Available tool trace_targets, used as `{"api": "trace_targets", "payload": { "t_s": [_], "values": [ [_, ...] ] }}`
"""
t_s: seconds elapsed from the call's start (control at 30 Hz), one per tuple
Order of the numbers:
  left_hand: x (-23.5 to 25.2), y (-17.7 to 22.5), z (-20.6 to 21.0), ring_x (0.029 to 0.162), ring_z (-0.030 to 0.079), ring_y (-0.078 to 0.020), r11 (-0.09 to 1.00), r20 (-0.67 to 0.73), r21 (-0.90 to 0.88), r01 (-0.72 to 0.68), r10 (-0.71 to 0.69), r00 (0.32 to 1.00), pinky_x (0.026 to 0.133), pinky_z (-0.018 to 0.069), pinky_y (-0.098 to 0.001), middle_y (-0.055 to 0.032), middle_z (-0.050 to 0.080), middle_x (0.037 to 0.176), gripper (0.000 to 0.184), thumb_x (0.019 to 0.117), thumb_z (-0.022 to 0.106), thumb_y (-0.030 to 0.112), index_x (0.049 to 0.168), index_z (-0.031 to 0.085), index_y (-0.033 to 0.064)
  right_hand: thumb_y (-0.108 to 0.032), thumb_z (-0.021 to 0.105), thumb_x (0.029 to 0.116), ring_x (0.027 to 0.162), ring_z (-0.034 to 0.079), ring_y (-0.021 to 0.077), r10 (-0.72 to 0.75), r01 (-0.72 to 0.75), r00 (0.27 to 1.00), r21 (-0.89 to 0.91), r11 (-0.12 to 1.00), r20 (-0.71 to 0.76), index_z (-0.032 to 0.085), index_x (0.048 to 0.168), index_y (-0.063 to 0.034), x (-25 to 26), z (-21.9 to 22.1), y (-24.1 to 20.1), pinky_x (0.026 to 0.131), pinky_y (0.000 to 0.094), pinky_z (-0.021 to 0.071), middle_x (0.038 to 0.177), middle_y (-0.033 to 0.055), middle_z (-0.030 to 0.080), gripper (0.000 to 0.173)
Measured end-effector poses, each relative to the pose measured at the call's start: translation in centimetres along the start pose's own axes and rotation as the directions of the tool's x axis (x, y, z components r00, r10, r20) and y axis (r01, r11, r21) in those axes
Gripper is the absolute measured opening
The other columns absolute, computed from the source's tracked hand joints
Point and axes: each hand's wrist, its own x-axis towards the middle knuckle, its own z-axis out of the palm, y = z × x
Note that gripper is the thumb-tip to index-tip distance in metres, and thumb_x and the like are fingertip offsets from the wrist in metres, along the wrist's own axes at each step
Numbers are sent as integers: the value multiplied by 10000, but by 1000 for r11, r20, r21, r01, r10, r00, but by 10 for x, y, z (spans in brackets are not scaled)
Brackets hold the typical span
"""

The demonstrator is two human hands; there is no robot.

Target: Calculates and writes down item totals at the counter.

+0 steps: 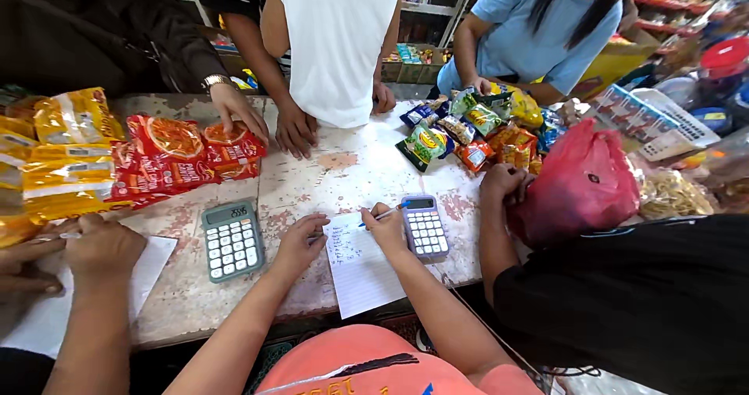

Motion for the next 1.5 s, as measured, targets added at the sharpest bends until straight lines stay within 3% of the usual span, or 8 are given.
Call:
{"api": "trace_targets", "payload": {
  "t_s": [0.23, 0.37, 0.47, 0.67, 0.87, 1.03, 1.2, 1.5],
  "values": [
    [-1, 9, 0, 877, 708, -126, 996, -33, -4, 86, -86, 996, 817, 584, -263, -168, 702, 1171, 452, 919, 700, 87, 1346, 600, -22, -85, 661, 940, 579, 493, 139, -57, 49, 998, -164, 985, -42, 588, 704, 0, -6, 3, -5, 580, 339, 428, 606, 46, 505, 262],
    [0, 7, -2, 875, 717, -93, 991, -39, -86, 104, -108, 993, 800, 589, -240, -163, 671, 1285, 567, 902, 716, 82, 1420, 512, -25, -93, 657, 939, 586, 507, 149, -97, 87, 995, -210, 974, -38, 582, 696, 4, -7, 4, -4, 584, 340, 433, 608, 56, 511, 272],
    [0, 9, -3, 813, 715, -97, 984, -45, -137, 113, -120, 992, 759, 601, -243, -154, 698, 1136, 683, 871, 733, 63, 1474, 425, -30, -121, 649, 941, 585, 522, 172, -131, 117, 991, -251, 961, -39, 582, 697, 5, -8, 3, -2, 584, 366, 442, 602, 63, 513, 283],
    [-1, 3, -13, 894, 718, -48, 961, 27, -262, 90, -85, 996, 829, 586, -207, -98, 723, 1175, 417, 899, 706, 45, 1297, 609, -35, -120, 674, 926, 571, 513, 156, -141, 124, 988, -229, 965, -59, 576, 684, 7, -8, 4, 1, 578, 350, 433, 583, 59, 507, 290],
    [-1, 2, -16, 967, 719, -85, 927, 18, -364, 87, -86, 996, 848, 600, -244, -142, 596, 1400, 529, 936, 687, 87, 1404, 486, -56, -148, 659, 937, 608, 566, 211, -127, 113, 991, -252, 961, -38, 613, 737, 29, -8, 2, -1, 611, 402, 474, 623, 100, 558, 271],
    [0, 4, -11, 821, 706, -34, 982, 19, -172, 75, -73, 997, 791, 578, -203, -72, 754, 1036, 351, 945, 697, 147, 1245, 648, -28, -157, 652, 947, 612, 549, 192, -100, 90, 995, -252, 964, -27, 607, 734, 23, -8, 2, -2, 616, 388, 459, 624, 85, 545, 283],
    [1, 3, 0, 801, 685, -109, 998, -26, 54, 14, -12, 1000, 766, 577, -243, -144, 715, 1049, 251, 952, 685, 167, 1129, 727, -6, -157, 651, 953, 604, 530, 169, -78, 72, 997, -252, 965, -13, 603, 733, 12, -7, 0, -4, 612, 363, 444, 615, 67, 529, 281],
    [1, 2, 3, 799, 657, -76, 997, -33, 77, -23, 26, 999, 749, 554, -201, -121, 699, 1068, 250, 955, 672, 184, 1130, 734, 17, -141, 686, 931, 533, 529, 57, -17, 16, 999, -19, 1000, -43, 584, 695, -32, 7, -13, 9, 577, 264, 475, 578, -6, 551, 280]
  ]
}}
